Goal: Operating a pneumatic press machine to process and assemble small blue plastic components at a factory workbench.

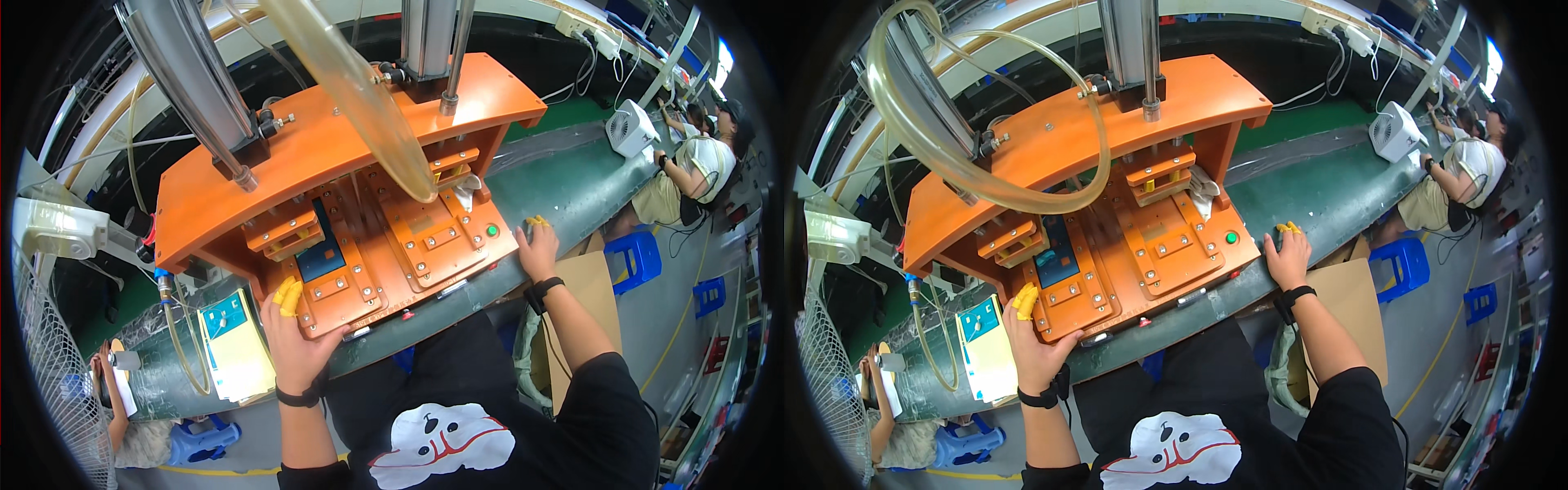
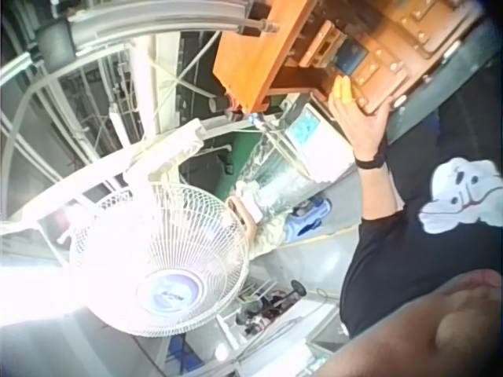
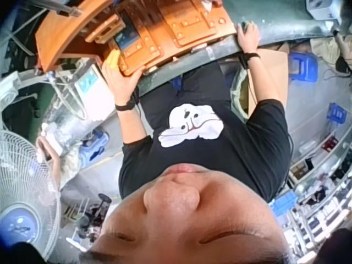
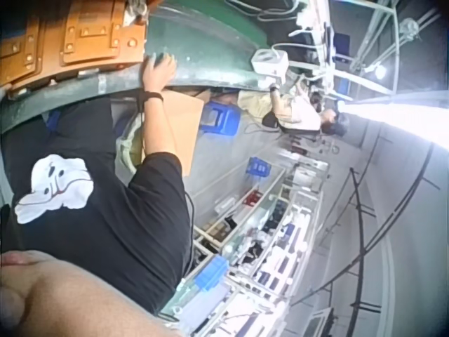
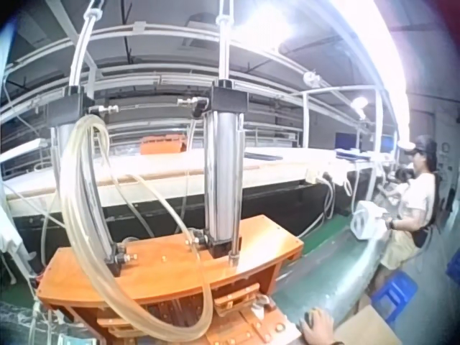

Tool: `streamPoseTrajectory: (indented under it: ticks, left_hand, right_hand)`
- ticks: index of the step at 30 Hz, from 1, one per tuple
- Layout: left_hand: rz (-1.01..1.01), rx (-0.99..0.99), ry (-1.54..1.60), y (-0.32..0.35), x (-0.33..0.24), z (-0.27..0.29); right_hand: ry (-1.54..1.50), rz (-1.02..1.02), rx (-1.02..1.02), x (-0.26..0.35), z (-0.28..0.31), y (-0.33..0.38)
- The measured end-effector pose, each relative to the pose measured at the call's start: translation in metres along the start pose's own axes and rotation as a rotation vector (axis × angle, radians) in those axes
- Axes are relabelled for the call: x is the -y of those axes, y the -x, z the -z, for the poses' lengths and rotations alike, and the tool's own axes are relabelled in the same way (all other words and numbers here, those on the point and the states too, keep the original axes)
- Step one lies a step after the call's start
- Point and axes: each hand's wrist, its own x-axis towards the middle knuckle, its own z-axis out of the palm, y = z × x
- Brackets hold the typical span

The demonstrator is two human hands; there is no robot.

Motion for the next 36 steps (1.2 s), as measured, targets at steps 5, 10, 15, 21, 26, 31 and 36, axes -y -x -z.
streamPoseTrajectory:
  ticks: [5, 10, 15, 21, 26, 31, 36]
  left_hand:
    - [0.004, 0.013, 0.007, 0.001, 0.003, -0.002]
    - [-0.001, 0.033, 0.017, 0.000, 0.004, -0.003]
    - [0.014, 0.035, 0.002, 0.002, 0.004, -0.001]
    - [-0.008, -0.005, 0.050, -0.004, -0.002, 0.002]
    - [-0.055, -0.035, 0.034, -0.006, -0.001, 0.002]
    - [-0.088, -0.045, -0.016, 0.000, 0.003, 0.001]
    - [-0.085, -0.044, -0.022, 0.002, 0.001, 0.000]
  right_hand:
    - [-0.025, -0.001, -0.004, -0.002, 0.001, 0.001]
    - [-0.015, -0.012, 0.007, 0.000, 0.004, 0.000]
    - [-0.008, -0.002, 0.006, 0.002, 0.002, -0.002]
    - [-0.021, -0.011, -0.013, 0.001, 0.003, 0.002]
    - [0.002, -0.013, -0.053, 0.000, 0.001, 0.001]
    - [-0.004, -0.050, -0.055, 0.010, 0.008, -0.003]
    - [-0.028, -0.054, -0.095, 0.009, 0.007, -0.003]
